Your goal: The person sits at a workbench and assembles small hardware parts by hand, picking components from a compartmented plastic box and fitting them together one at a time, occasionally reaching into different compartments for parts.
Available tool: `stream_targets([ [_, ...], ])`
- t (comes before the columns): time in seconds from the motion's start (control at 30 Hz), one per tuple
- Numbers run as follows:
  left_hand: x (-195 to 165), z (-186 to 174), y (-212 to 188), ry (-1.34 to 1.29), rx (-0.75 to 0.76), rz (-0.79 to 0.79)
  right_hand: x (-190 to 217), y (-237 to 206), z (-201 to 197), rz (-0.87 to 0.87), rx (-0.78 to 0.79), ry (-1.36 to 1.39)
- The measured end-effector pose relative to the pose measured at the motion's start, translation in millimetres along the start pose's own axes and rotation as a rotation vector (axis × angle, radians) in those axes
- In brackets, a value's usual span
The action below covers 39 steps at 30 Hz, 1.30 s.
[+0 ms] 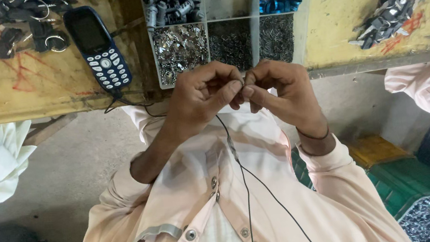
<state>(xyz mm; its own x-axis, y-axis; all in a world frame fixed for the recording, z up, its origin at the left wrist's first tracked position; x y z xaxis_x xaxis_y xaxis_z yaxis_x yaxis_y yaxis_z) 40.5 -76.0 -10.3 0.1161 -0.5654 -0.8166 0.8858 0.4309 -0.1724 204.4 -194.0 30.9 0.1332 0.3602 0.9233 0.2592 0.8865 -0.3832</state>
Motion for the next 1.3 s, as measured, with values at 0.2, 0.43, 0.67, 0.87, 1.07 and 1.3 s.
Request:
stream_targets([
  [0.2, -7, 6, -6, 0.114, -0.060, 0.072, 10, -4, 4, -0.007, -0.017, -0.118],
  [0.43, -17, 11, -9, 0.258, -0.075, 0.143, 11, -7, 4, -0.119, -0.009, -0.169],
  [0.67, -6, 6, -9, 0.044, -0.039, 0.095, 8, -7, 15, -0.392, -0.177, -0.446],
  [0.87, 5, -3, -12, 0.046, 0.009, 0.017, -2, -3, 17, -0.757, -0.089, -0.558],
  [1.07, 8, -10, -17, -0.111, -0.005, -0.043, 1, 11, 7, -0.291, 0.113, -0.048],
  [1.3, 5, -23, -24, -0.211, -0.043, 0.057, 34, 100, 42, -0.580, -0.258, -0.855],
])
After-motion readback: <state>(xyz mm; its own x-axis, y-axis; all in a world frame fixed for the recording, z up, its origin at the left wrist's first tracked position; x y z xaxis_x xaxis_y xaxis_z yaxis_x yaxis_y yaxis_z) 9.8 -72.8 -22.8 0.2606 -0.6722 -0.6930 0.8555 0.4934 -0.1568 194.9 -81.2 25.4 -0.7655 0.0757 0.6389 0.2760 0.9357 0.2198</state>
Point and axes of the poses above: each hand's wrist, its own y-axis towards the middle knuckle, its own z-axis out of the palm, x = y × z, the point moved 2 cm from there along y, towards the middle knuckle, and after that the axes turned 2 degrees about y, right-handed, at the moved point
